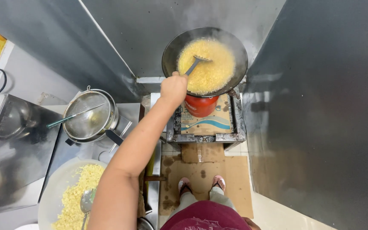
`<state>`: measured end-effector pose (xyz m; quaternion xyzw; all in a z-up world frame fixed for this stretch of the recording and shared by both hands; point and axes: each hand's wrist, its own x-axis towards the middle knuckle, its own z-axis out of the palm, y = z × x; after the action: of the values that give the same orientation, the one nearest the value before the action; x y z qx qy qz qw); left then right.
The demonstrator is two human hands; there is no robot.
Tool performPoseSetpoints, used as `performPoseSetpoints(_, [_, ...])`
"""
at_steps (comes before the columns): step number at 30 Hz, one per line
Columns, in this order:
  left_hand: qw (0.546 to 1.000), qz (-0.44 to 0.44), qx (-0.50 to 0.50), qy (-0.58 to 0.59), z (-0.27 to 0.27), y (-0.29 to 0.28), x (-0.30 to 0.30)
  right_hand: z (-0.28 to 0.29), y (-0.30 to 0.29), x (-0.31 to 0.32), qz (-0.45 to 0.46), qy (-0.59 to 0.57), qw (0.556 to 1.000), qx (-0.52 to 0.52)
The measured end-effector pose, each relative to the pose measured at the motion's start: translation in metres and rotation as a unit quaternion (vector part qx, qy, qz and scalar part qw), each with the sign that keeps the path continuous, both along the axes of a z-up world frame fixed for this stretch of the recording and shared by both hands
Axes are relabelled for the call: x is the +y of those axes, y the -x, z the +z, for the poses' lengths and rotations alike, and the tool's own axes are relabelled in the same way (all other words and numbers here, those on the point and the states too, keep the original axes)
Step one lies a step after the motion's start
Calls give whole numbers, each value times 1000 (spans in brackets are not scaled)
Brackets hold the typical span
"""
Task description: Frying small food items in a wok and using a strainer to remove them.
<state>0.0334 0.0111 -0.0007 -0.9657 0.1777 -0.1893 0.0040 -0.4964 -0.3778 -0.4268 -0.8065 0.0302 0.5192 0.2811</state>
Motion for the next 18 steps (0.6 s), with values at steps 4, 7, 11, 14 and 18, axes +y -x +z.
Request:
performPoseSetpoints(4, [1000,4,-8,17,-11,-1,-18,-1,2,2,-115,-36,992,34])
performPoseSetpoints(7, [996,13,77,35,-18,-7,-25,-2,6,3,-198,-62,976,61])
performPoseSetpoints(11, [994,-16,112,-3,-31,-4,-16,14,-2,9,-268,-25,958,100])
performPoseSetpoints(14, [984,-19,173,-28,7,25,-8,6,3,7,-295,-50,951,74])
performPoseSetpoints(18, [984,-31,169,-44,25,48,12,2,-2,6,-280,-61,954,82])
